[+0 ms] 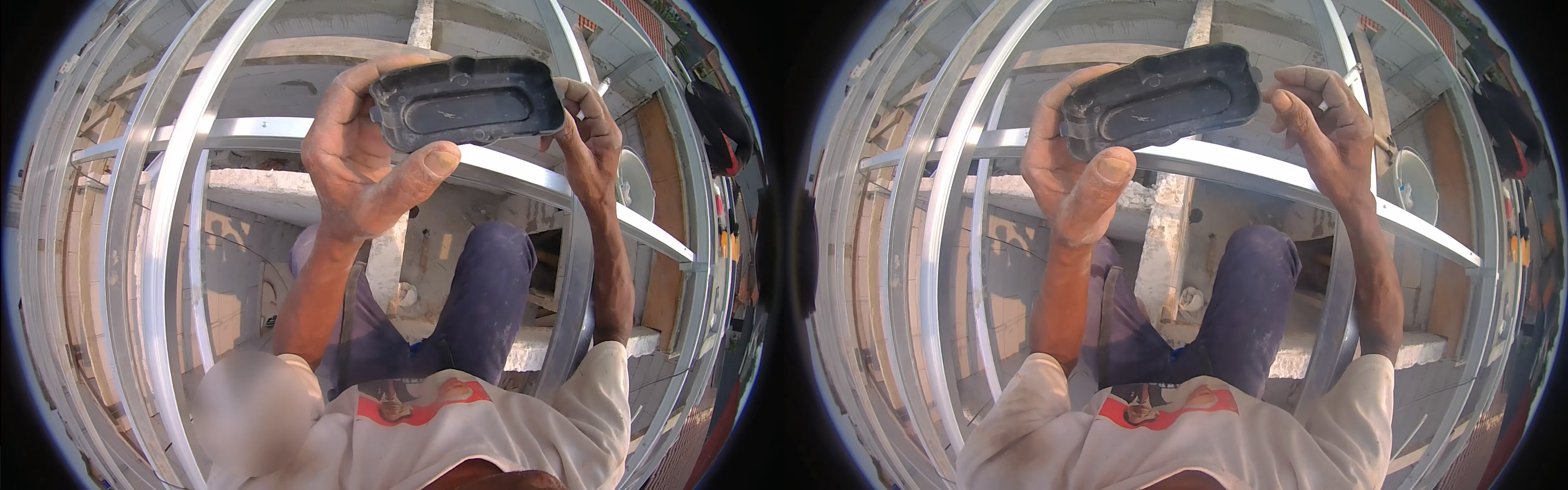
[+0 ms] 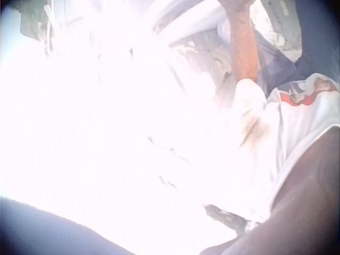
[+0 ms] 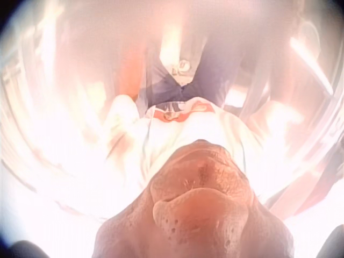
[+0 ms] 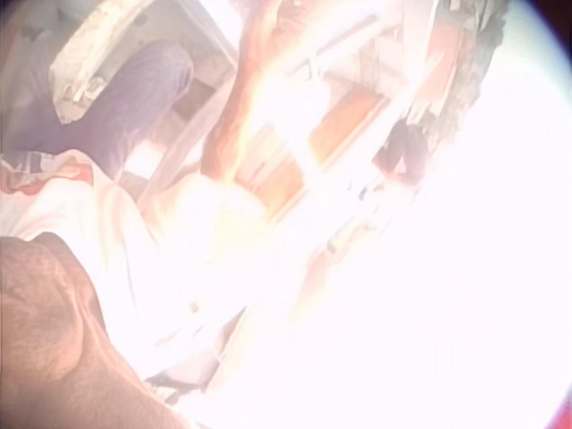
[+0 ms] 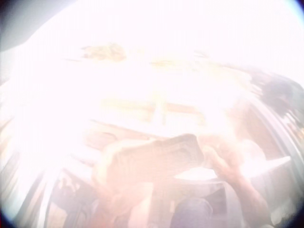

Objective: The person uses a cordless drill to fasten metal bars into a curved frame structure on a rooftop. They then measure sections of the frame with a tape measure and adjust the bars by hand to align them.

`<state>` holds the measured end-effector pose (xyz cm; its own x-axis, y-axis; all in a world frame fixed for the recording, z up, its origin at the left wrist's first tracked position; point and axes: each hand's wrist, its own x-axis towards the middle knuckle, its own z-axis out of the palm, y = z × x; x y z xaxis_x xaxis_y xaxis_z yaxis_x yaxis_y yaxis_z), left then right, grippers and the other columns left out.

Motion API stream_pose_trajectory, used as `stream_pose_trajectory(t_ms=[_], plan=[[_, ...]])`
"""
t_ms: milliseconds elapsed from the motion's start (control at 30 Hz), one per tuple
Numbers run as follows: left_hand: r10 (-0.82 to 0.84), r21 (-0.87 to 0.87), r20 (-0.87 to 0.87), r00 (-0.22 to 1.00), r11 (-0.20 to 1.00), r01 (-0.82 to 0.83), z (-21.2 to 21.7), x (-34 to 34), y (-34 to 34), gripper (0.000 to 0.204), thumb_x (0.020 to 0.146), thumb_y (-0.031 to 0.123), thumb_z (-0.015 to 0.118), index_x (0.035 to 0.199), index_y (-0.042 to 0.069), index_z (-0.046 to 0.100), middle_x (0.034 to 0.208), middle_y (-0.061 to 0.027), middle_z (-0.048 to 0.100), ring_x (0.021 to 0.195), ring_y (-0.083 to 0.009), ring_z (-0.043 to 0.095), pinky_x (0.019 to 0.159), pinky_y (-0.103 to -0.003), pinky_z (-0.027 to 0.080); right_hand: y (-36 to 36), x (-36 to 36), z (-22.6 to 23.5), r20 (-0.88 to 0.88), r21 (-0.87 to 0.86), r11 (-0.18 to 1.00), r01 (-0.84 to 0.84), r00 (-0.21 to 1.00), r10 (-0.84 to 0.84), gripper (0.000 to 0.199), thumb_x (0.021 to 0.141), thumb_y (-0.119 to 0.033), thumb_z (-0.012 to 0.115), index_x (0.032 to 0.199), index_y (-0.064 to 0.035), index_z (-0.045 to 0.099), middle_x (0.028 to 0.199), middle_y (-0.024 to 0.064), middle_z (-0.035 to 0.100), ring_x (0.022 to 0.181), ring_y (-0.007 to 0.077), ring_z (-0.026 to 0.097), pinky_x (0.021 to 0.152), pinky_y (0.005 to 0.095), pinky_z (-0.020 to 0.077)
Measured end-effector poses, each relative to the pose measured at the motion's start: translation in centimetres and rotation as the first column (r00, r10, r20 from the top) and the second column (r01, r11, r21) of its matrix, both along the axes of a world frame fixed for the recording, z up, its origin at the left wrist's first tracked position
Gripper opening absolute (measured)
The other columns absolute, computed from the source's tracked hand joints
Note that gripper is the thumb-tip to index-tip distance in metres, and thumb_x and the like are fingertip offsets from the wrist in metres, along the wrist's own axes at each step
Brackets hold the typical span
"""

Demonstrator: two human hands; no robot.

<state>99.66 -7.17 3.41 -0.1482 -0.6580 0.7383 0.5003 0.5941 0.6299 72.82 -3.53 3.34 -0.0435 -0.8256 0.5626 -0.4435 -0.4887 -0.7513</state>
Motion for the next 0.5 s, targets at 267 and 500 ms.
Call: stream_pose_trajectory(t_ms=[267,500], plan=[[0.005,0.051,0.009,1.000,0.999,-0.006,-1.3,1.8,-0.2,0.061,0.083,0.007,0.084,0.132,-0.009,0.053,0.127,-0.0243,0.066,0.115,-0.0222,0.069,0.101,-0.037,0.058,-3.1,-2.0,-2.9,-0.443,0.031,0.983,0.183,0.884,-0.151,0.035,0.096,-0.028,0.078,0.116,-0.0010,0.071,0.102,0.0106,0.077,0.083,0.0174,0.076,0.073,0.0320,0.0605],[-0.311,0.269,-0.134,0.941,0.902,0.337,-3.2,3.4,-1.2,0.060,0.100,0.030,0.066,0.142,-0.008,0.047,0.136,-0.0305,0.061,0.124,-0.0377,0.065,0.106,-0.052,0.056,-3.0,-2.4,-2.9,-0.360,0.140,0.968,0.209,0.921,-0.147,0.037,0.094,-0.028,0.080,0.118,-0.0011,0.070,0.105,0.0089,0.075,0.090,0.0142,0.073,0.075,0.0323,0.0595]])
